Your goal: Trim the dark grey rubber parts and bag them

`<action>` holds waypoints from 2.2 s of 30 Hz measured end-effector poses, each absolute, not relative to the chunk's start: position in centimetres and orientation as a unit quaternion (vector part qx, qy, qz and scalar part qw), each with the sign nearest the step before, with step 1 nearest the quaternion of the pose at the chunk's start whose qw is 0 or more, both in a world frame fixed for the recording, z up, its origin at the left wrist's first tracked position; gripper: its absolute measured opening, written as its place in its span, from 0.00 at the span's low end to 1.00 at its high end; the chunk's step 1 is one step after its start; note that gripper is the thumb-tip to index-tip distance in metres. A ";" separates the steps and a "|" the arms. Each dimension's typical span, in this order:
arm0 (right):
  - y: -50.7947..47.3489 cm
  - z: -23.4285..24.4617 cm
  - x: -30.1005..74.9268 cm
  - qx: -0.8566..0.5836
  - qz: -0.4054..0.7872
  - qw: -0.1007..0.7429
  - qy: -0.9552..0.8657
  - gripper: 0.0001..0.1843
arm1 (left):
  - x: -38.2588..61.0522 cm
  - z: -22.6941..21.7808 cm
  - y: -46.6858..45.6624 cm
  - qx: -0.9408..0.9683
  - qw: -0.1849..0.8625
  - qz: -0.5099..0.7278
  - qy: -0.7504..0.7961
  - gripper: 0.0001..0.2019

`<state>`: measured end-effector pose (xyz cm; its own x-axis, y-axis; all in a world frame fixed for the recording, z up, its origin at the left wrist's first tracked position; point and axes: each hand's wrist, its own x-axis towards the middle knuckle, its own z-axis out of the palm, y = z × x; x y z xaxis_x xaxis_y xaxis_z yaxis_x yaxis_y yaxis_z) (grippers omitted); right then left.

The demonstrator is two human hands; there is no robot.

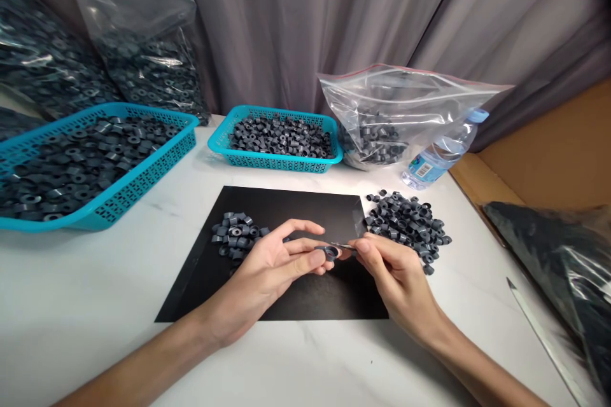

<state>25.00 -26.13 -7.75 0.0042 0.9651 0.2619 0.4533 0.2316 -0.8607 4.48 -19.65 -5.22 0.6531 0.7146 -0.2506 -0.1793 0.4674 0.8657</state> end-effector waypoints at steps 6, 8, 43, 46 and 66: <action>-26.1 -7.7 25.1 -0.543 0.271 0.448 -0.657 0.21 | 4.4 -5.3 -19.6 0.436 0.800 0.279 0.303 0.14; -26.1 -7.7 25.1 -0.539 0.264 0.447 -0.663 0.20 | 4.3 -5.3 -19.7 0.436 0.801 0.279 0.301 0.14; -26.9 -8.8 23.0 -0.566 0.241 0.511 -0.600 0.09 | 4.1 -7.2 -20.5 0.726 0.322 0.497 0.349 0.10; -27.2 -9.1 22.9 -0.570 0.204 0.515 -0.607 0.09 | 4.1 -7.4 -20.5 0.730 0.314 0.497 0.348 0.10; -27.1 -9.1 22.6 -0.555 0.227 0.526 -0.604 0.10 | 4.6 -7.1 -21.4 0.712 0.375 0.472 0.360 0.09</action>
